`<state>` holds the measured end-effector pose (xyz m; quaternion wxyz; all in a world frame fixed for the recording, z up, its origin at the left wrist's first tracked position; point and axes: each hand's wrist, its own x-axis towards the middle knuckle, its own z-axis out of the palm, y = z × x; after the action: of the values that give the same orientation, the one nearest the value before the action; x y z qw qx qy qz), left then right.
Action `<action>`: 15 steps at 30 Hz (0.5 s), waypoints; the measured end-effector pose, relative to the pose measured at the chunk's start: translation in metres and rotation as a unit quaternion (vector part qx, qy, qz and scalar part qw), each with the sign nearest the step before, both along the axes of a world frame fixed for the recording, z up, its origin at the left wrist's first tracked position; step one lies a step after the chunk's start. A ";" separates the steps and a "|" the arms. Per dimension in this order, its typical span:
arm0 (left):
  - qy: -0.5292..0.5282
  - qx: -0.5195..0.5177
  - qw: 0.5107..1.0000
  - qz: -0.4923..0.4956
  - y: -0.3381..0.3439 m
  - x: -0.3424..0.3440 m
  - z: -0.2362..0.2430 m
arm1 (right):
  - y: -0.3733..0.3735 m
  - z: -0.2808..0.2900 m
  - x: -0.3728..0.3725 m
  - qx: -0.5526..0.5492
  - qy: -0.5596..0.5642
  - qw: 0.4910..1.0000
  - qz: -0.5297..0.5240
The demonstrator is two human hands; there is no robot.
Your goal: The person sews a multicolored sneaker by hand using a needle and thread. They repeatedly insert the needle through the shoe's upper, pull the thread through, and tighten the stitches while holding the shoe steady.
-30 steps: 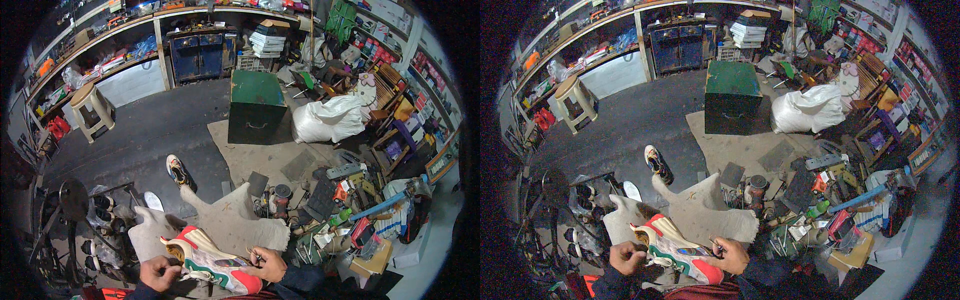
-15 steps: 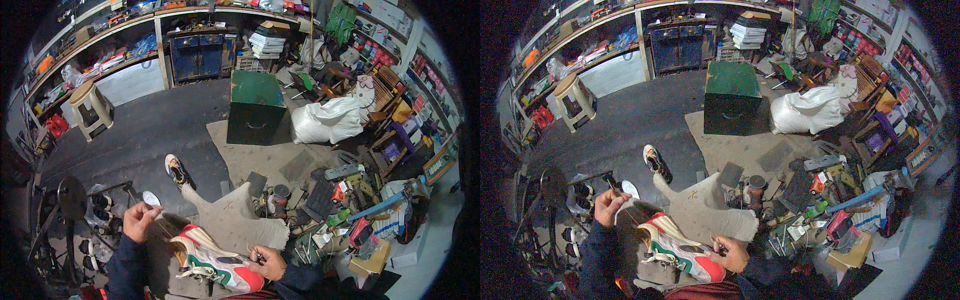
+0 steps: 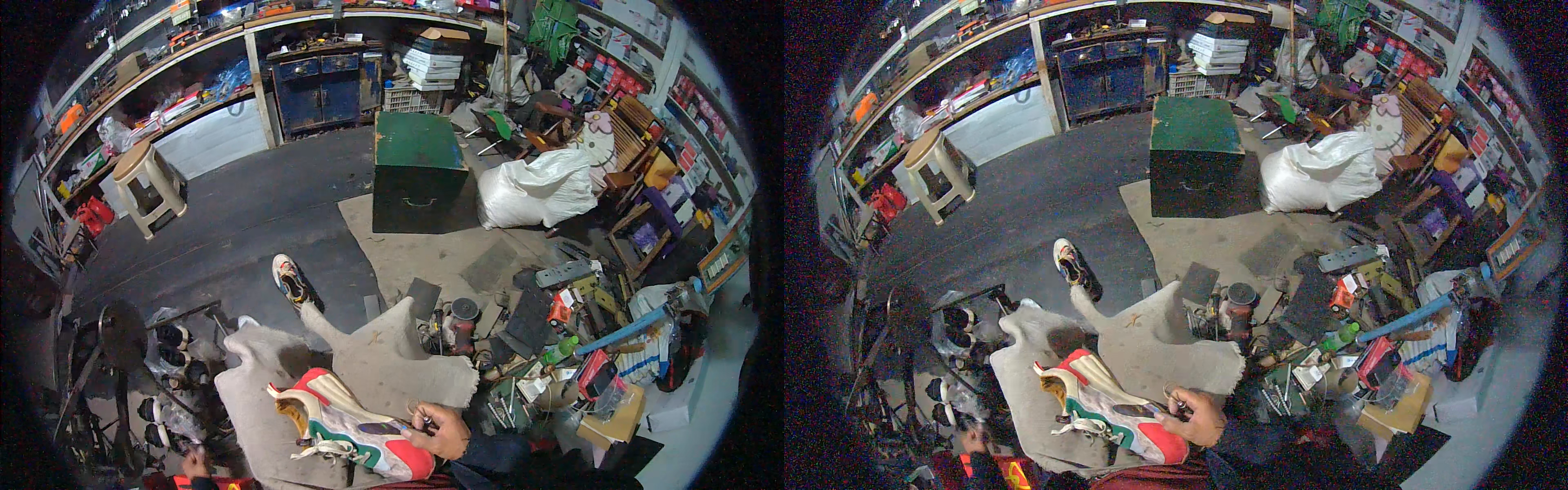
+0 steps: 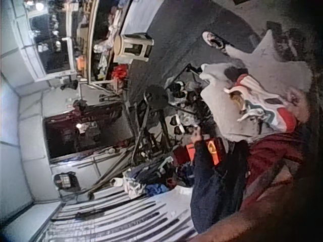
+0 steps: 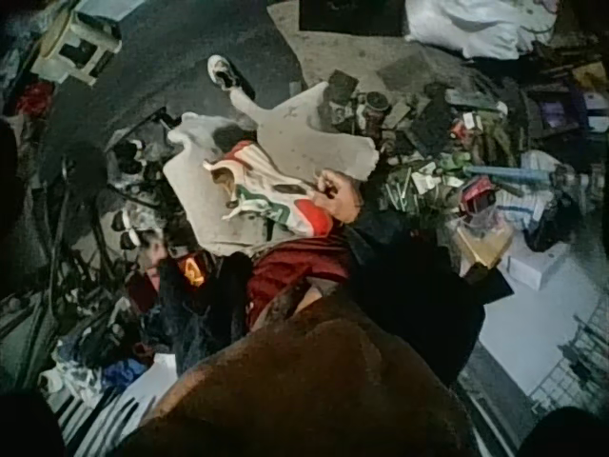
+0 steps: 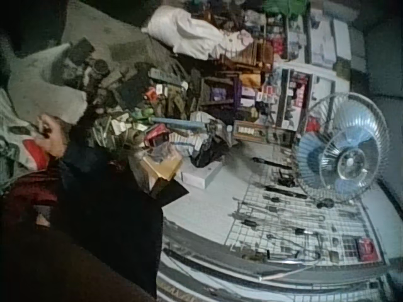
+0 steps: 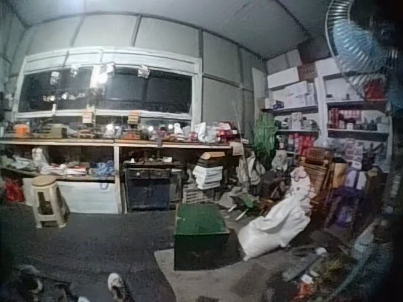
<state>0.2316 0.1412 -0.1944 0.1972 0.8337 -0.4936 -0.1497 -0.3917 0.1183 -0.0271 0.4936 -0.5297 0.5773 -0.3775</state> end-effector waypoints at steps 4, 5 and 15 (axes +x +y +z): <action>-0.037 0.138 0.987 0.078 0.078 0.007 -0.026 | -0.002 0.004 0.000 0.027 -0.028 0.999 0.008; -0.033 0.142 0.985 0.090 0.086 0.008 -0.033 | -0.002 0.006 -0.001 0.040 -0.032 0.999 0.013; 0.429 -0.289 0.851 0.092 -0.027 0.019 0.120 | -0.001 0.004 -0.001 -0.036 -0.020 0.999 0.010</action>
<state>0.2509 0.1146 -0.0744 0.6346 0.6331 -0.3021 -0.3243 -0.3930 0.1171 -0.0228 0.4899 -0.5448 0.5480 -0.4035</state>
